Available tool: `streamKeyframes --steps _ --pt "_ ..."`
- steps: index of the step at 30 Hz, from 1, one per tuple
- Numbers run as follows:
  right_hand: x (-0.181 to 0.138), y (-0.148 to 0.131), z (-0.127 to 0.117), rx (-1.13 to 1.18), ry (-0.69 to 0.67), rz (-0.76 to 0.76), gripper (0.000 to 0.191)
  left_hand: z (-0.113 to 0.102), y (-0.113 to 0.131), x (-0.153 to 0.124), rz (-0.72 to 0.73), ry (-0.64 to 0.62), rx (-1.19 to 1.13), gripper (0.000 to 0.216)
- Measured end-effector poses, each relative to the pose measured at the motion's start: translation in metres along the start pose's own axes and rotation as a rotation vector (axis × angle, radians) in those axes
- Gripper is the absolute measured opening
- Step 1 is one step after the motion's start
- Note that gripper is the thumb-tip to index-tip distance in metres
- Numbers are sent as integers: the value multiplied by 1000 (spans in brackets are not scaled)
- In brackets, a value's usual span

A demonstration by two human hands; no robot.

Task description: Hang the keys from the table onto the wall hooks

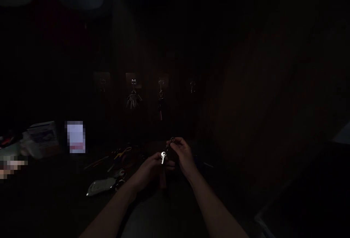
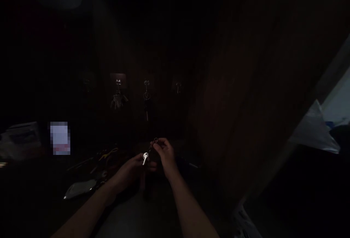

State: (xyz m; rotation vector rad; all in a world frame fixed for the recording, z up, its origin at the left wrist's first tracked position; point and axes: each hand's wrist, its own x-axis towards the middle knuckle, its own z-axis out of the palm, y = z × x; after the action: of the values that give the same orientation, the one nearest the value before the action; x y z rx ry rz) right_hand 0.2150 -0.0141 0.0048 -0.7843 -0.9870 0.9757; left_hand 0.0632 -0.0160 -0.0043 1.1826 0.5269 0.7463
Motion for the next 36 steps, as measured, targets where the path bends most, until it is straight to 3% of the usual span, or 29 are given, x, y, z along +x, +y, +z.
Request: streamKeyframes --steps 6,13,18,26,36 --pt "1 -1 -1 92 46 55 27 -2 2 -2 -43 -44 -256 24" --pt "3 -1 -2 175 74 94 32 -2 6 -5 -56 -48 -224 34" --pt "2 -3 -1 148 102 104 34 -1 3 -4 -44 -18 -197 30" --pt "-2 -7 0 125 18 151 35 -4 -2 0 -17 109 -87 28" --pt "-1 -6 -1 184 -5 185 36 -7 -1 2 52 122 -87 34"
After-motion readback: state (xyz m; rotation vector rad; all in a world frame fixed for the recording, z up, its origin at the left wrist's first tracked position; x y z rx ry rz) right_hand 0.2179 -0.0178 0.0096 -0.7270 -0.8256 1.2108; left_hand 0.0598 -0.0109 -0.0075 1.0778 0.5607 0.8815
